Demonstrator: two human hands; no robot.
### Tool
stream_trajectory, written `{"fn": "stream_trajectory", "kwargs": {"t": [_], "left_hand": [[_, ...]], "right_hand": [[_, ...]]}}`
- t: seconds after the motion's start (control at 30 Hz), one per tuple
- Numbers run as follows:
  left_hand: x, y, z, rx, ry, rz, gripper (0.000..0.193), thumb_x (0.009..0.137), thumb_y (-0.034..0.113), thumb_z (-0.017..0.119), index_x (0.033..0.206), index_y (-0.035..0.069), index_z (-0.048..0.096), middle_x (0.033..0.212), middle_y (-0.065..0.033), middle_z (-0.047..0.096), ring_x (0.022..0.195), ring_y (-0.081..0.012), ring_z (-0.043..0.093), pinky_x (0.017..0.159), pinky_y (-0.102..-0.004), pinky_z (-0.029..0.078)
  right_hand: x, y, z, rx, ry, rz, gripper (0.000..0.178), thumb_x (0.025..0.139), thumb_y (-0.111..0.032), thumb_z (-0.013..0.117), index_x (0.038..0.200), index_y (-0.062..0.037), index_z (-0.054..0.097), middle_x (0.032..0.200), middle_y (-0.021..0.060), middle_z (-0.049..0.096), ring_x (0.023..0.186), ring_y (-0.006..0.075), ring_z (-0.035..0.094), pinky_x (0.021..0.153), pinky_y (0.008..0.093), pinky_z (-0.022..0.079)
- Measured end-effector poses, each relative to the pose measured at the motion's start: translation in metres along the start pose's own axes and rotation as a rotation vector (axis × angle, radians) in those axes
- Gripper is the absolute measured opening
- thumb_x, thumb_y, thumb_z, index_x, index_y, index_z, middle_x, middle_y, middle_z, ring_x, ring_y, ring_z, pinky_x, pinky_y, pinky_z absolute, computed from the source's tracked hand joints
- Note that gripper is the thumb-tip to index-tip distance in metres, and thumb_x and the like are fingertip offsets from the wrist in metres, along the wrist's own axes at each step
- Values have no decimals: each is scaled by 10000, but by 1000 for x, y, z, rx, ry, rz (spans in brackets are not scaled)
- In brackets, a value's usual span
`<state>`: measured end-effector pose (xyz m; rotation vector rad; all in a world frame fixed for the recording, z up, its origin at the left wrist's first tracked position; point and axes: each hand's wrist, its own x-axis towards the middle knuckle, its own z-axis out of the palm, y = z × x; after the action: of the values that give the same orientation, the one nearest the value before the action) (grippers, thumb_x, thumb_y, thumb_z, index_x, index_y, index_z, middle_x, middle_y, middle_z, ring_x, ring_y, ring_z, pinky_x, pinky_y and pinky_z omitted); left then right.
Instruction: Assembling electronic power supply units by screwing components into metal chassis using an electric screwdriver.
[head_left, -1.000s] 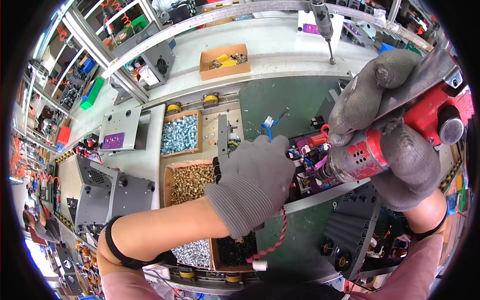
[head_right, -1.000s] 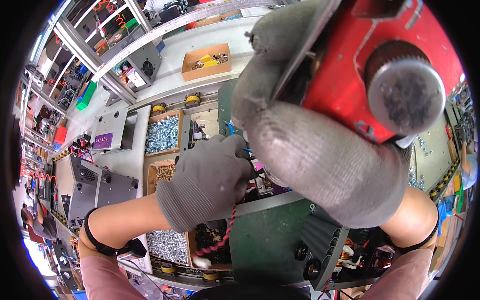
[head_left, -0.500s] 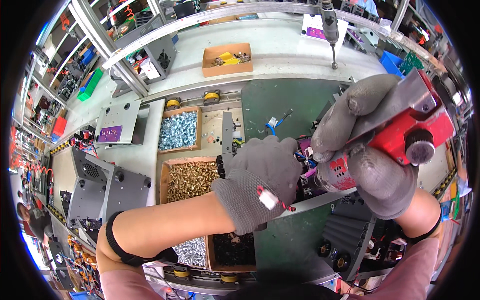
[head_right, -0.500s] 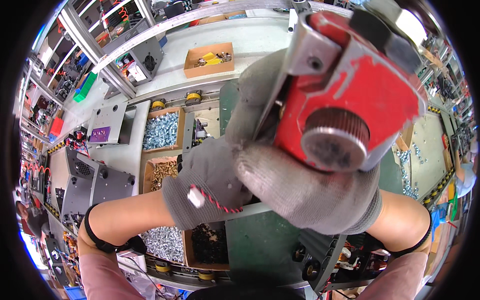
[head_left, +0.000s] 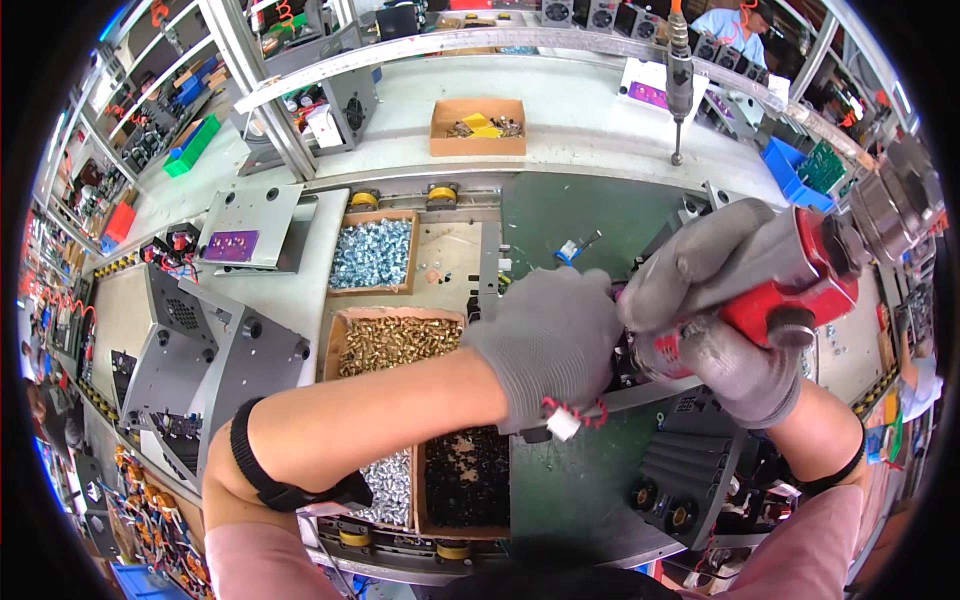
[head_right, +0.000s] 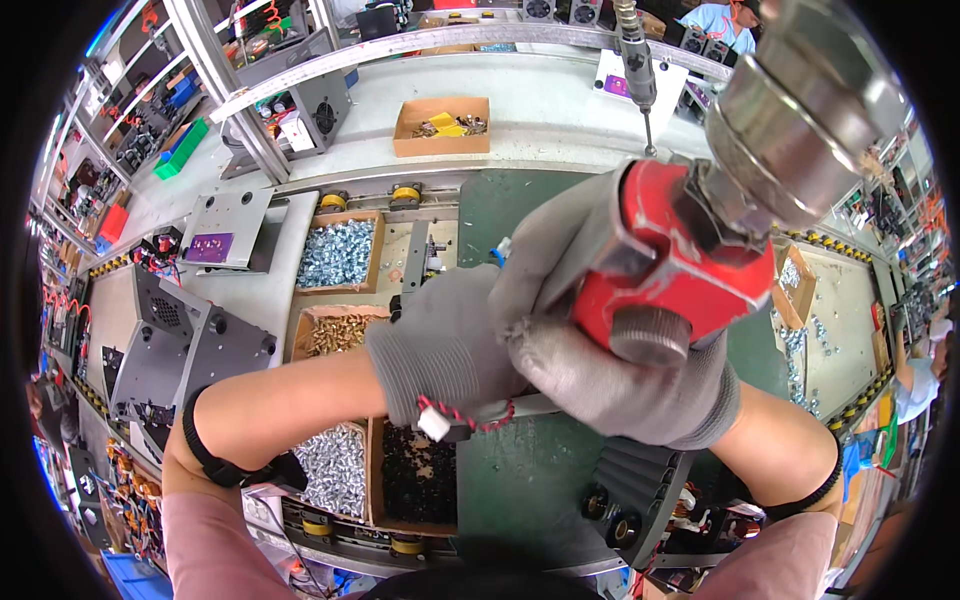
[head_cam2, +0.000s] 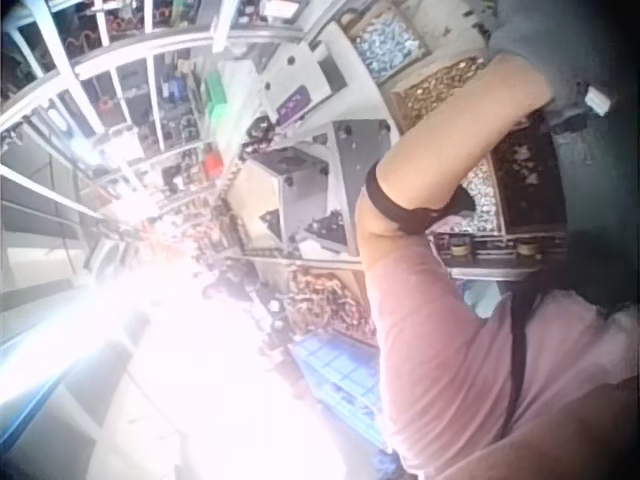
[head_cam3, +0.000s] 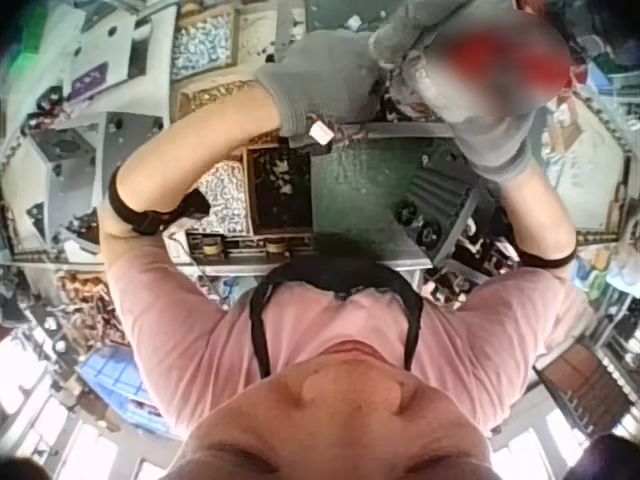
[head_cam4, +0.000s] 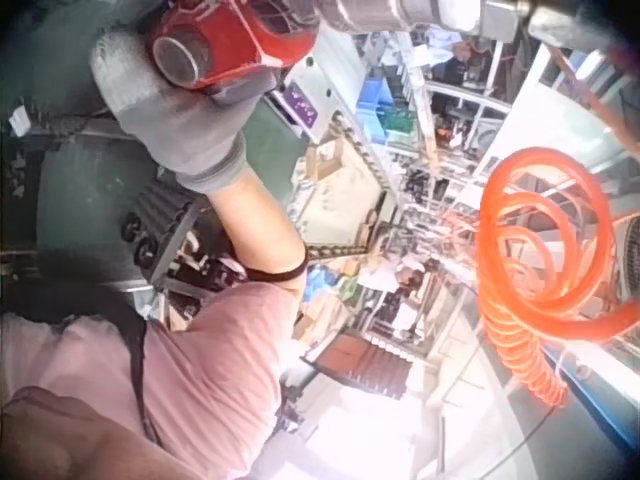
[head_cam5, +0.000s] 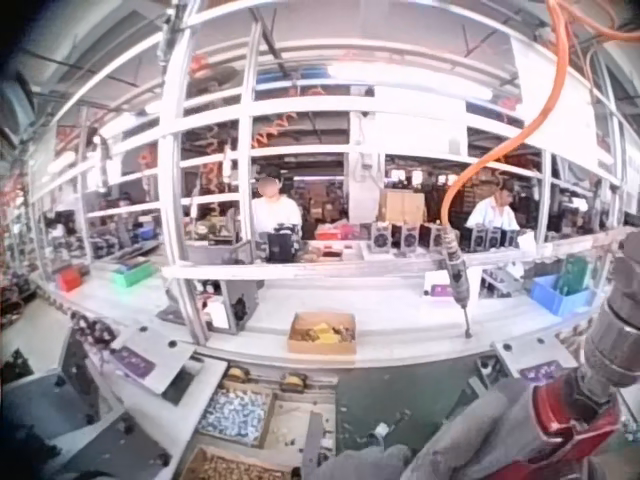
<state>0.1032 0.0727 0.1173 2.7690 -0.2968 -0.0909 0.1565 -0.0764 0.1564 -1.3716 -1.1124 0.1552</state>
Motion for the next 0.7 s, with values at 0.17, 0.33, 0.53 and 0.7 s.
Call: {"fn": "stream_trajectory", "kwargs": {"t": [0.17,0.33,0.53,0.7], "left_hand": [[5,-30,-27,-710,15,-95,263,888,100,478,1029,-79,608,1030,-244,598,906,-330,646,812,-359,532],[6,-21,-19,-1627,47,-124,257,968,50,425,1200,-30,502,1062,-117,582,910,-196,628,743,-256,571],[11,5,-24,-1565,-19,-103,306,991,188,451,1201,-26,509,928,-94,632,706,-110,626,585,-212,548],[15,4,-15,-1598,19,-43,233,970,183,500,1111,12,570,850,-65,648,668,-108,625,533,-206,513]], "right_hand": [[12,-27,-19,138,99,45,534,750,-326,730,1104,-41,450,808,109,585,775,256,598,696,367,503],[26,-50,-26,100,244,-247,415,867,-302,579,1191,-64,474,912,64,528,851,208,513,745,347,440],[22,-68,-30,22,210,-310,398,861,-302,587,1164,-70,477,913,68,528,844,213,515,735,358,438],[23,-70,-28,-12,160,-386,407,847,-279,629,1163,-85,461,907,74,528,831,214,519,712,358,446]]}}
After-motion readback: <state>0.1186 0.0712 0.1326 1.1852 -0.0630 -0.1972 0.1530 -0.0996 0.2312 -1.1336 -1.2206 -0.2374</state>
